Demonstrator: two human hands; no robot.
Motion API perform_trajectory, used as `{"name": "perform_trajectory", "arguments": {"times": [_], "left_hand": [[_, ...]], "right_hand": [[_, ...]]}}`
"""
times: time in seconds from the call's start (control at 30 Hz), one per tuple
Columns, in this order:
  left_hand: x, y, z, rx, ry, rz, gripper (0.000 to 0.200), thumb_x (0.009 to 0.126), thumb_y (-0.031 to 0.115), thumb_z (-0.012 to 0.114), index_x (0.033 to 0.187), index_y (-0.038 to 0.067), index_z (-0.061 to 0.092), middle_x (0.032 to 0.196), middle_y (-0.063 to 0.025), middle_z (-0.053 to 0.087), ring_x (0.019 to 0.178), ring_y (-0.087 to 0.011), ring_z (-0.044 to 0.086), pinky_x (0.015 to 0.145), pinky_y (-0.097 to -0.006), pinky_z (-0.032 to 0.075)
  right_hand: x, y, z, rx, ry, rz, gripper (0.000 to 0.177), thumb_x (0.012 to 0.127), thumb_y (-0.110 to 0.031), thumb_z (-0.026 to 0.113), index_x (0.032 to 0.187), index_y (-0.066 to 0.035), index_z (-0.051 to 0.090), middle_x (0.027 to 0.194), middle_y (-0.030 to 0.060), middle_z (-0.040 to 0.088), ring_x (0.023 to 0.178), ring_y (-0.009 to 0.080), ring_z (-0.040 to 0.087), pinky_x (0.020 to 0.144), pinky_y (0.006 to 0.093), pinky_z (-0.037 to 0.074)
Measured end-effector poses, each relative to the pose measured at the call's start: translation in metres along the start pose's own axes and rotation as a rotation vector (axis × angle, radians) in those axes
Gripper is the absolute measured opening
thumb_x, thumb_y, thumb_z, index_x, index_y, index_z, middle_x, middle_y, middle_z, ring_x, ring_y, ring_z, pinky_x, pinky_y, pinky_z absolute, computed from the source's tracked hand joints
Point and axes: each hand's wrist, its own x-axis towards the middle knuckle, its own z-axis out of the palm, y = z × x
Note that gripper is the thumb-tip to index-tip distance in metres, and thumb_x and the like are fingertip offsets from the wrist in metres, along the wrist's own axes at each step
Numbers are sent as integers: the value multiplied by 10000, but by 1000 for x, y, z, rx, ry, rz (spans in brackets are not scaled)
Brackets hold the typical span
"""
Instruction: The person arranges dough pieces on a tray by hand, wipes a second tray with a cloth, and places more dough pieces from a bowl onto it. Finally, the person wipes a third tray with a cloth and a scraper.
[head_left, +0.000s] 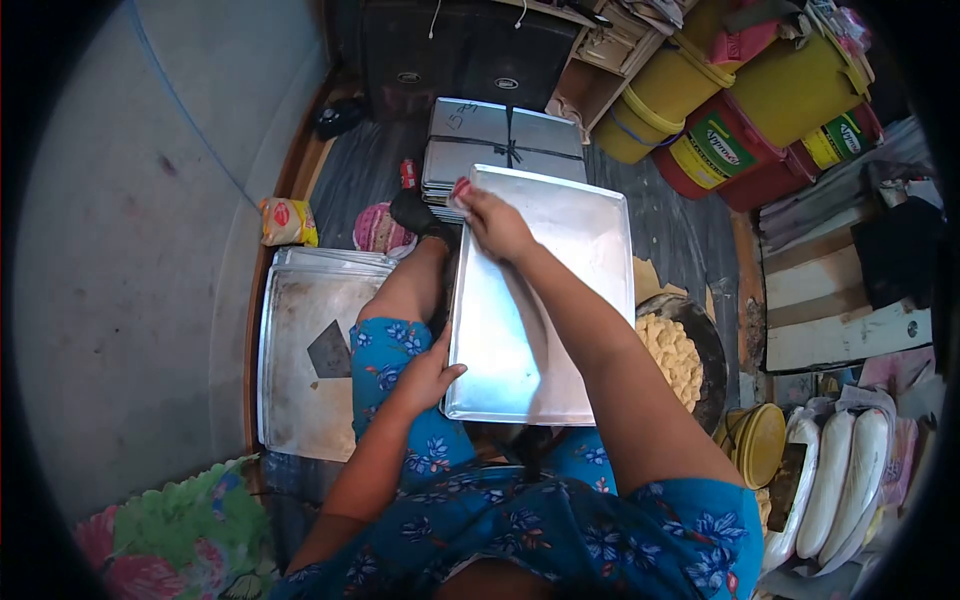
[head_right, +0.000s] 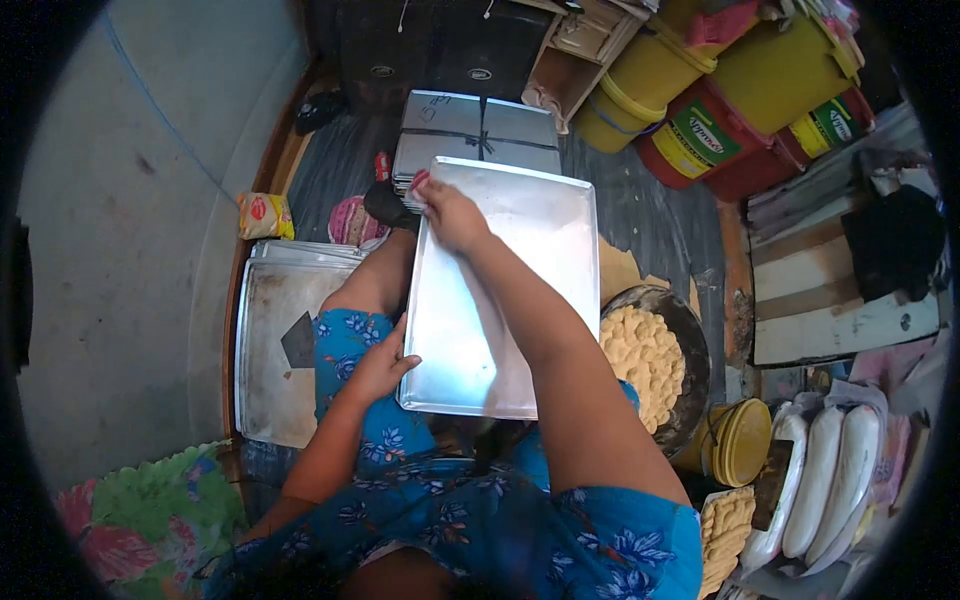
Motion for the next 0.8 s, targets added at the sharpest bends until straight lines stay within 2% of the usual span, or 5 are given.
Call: {"name": "perform_trajectory", "arguments": {"times": [0.27, 0.43, 0.53, 0.6, 0.8], "left_hand": [[0, -11, 7, -74, 51, 58, 851, 848, 189, 702, 1525, 59, 204, 802, -168, 624, 721, -300, 625, 678, -374, 486], [2, -14, 5, -149, 29, 67, 913, 802, 166, 751, 1530, 62, 210, 687, -46, 549, 614, -151, 526, 590, -295, 439], [-1, -9, 5, -254, 51, 106, 957, 779, 155, 776, 1538, 70, 199, 673, -23, 533, 612, -116, 502, 578, -284, 423], [-2, -12, 10, -319, 85, 111, 979, 756, 156, 800, 1536, 71, 215, 666, -7, 513, 611, -99, 482, 571, -272, 413], [3, -26, 11, -230, 100, 107, 956, 752, 121, 785, 1531, 67, 233, 674, -8, 471, 609, -95, 463, 577, -253, 405]], "right_hand": [[-104, -71, -10, 65, -103, -135, 369, 858, -92, 583, 1225, -70, 611, 1298, 208, 556, 1145, 389, 554, 1002, 443, 448], [-155, -88, -19, 521, -226, 18, 350, 908, -142, 614, 1242, -41, 593, 1259, 188, 596, 1051, 308, 621, 924, 372, 491], [-167, -80, -37, 1084, -30, 512, 381, 915, -159, 635, 1271, -37, 574, 1221, 119, 617, 1054, 222, 610, 926, 358, 481], [-161, -46, -65, 1223, 212, 582, 401, 916, -148, 635, 1293, -38, 553, 1189, 67, 610, 1054, 174, 584, 944, 342, 459], [-128, 103, -124, 709, 758, 553, 361, 924, -88, 587, 1276, -15, 561, 1161, 88, 640, 1008, 174, 601, 892, 297, 467]]}}
